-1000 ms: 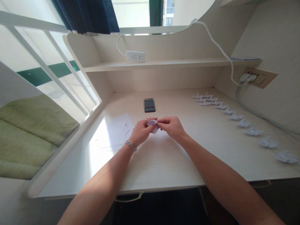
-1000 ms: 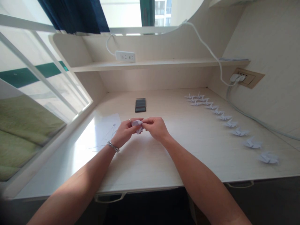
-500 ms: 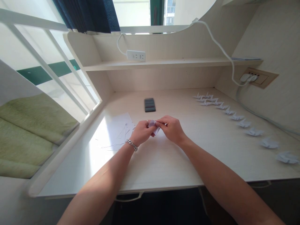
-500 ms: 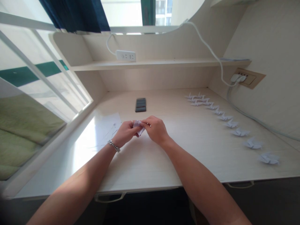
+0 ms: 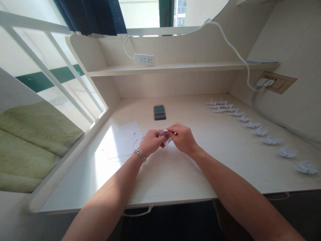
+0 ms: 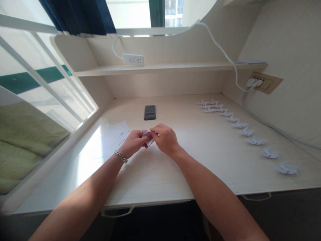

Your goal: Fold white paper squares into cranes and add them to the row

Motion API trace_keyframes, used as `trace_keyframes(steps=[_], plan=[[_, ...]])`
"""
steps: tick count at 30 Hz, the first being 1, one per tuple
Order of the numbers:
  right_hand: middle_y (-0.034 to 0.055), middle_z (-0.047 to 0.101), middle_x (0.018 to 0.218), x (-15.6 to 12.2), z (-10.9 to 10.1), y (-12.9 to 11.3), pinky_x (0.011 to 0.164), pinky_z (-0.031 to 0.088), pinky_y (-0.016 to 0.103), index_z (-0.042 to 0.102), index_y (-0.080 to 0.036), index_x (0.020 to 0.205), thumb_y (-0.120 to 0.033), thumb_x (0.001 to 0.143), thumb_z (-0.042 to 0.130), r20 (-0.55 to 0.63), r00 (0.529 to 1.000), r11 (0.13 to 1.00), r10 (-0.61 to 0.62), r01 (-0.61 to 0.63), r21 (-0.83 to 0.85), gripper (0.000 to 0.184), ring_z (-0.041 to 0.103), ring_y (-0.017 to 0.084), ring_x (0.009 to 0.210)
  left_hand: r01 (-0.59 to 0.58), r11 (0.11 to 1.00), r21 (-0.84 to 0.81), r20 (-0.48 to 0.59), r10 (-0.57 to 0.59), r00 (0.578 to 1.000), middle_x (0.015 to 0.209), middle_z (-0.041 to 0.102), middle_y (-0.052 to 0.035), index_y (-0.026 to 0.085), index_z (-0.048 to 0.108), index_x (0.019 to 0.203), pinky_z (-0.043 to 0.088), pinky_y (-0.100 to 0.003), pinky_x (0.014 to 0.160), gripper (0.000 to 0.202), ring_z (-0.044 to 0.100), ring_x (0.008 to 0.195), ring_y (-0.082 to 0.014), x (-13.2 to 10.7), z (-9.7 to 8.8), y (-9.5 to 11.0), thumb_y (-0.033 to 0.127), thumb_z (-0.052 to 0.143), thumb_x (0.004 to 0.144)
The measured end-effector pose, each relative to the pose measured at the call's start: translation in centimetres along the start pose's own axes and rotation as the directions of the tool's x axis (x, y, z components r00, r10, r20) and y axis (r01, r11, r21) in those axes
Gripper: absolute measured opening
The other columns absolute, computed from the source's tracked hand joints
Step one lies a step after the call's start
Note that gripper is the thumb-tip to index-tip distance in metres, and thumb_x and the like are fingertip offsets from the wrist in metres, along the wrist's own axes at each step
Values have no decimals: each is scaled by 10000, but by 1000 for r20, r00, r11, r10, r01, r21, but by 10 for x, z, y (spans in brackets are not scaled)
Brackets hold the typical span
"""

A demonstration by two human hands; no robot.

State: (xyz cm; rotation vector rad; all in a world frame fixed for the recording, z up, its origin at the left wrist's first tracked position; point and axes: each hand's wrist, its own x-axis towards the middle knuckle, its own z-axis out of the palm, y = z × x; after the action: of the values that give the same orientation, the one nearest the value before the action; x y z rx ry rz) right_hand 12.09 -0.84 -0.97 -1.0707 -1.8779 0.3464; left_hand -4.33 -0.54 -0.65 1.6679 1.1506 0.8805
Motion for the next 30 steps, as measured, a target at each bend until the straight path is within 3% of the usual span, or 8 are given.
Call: trace_keyframes(steps=[7, 11, 14, 17, 20, 25, 30], plan=[[56, 700, 926, 0, 2, 1, 721, 476, 290, 752, -230, 935, -257, 864, 615, -30, 1000, 1000, -4, 5, 30, 157, 636, 189, 831, 25, 998, -51, 0, -25, 1000, 575, 588, -7, 148, 620, 645, 485, -224, 518, 175, 585, 535, -117, -1, 0, 3, 279, 606, 761], [51, 702, 901, 1, 1, 4, 739, 475, 292, 754, -244, 935, -231, 871, 600, -10, 1000, 998, 1, 0, 62, 167, 635, 188, 827, 83, 972, -220, 19, -81, 997, 626, 611, -28, 137, 641, 689, 520, -247, 573, 178, 607, 572, -126, -2, -1, 6, 291, 604, 770], [40, 701, 852, 1, 0, 6, 738, 468, 289, 759, -248, 911, -217, 874, 592, 22, 1000, 995, 7, -10, 102, 174, 634, 179, 795, 99, 987, -126, 14, -98, 995, 621, 624, -37, 142, 651, 677, 535, -272, 588, 241, 634, 596, -155, -2, -3, 4, 342, 591, 797], [37, 699, 842, 3, -1, 8, 726, 458, 287, 761, -247, 895, -218, 872, 588, 60, 998, 993, 15, -22, 113, 177, 629, 176, 784, -19, 995, 99, -73, 26, 997, 732, 701, -55, 157, 719, 836, 545, -290, 653, 218, 664, 684, -179, -2, -5, 1, 342, 607, 805], [31, 693, 820, 3, -2, 8, 698, 447, 280, 759, -246, 871, -226, 872, 576, 118, 993, 992, 33, -46, 114, 184, 616, 168, 756, -170, 978, 121, -145, 187, 972, 974, 733, -86, 176, 691, 1105, 547, -314, 782, 328, 680, 846, -189, -3, -6, 1, 310, 624, 813], [28, 699, 808, 4, -2, 8, 683, 440, 275, 762, -230, 855, -224, 848, 587, 207, 973, 982, 99, -129, 136, 175, 621, 170, 751, -296, 941, 166, -168, 323, 932, 938, 732, -82, 177, 734, 929, 551, -302, 777, 177, 679, 857, -184, -7, -7, 5, 254, 616, 823], [11, 720, 837, 3, -2, 10, 689, 437, 271, 770, -240, 856, -210, 811, 604, 296, 949, 975, 109, -161, 157, 175, 625, 171, 765, -275, 910, 309, -119, 324, 938, 834, 736, -45, 204, 736, 830, 537, -297, 756, 118, 676, 767, -172, -9, -14, 6, 228, 622, 808]])
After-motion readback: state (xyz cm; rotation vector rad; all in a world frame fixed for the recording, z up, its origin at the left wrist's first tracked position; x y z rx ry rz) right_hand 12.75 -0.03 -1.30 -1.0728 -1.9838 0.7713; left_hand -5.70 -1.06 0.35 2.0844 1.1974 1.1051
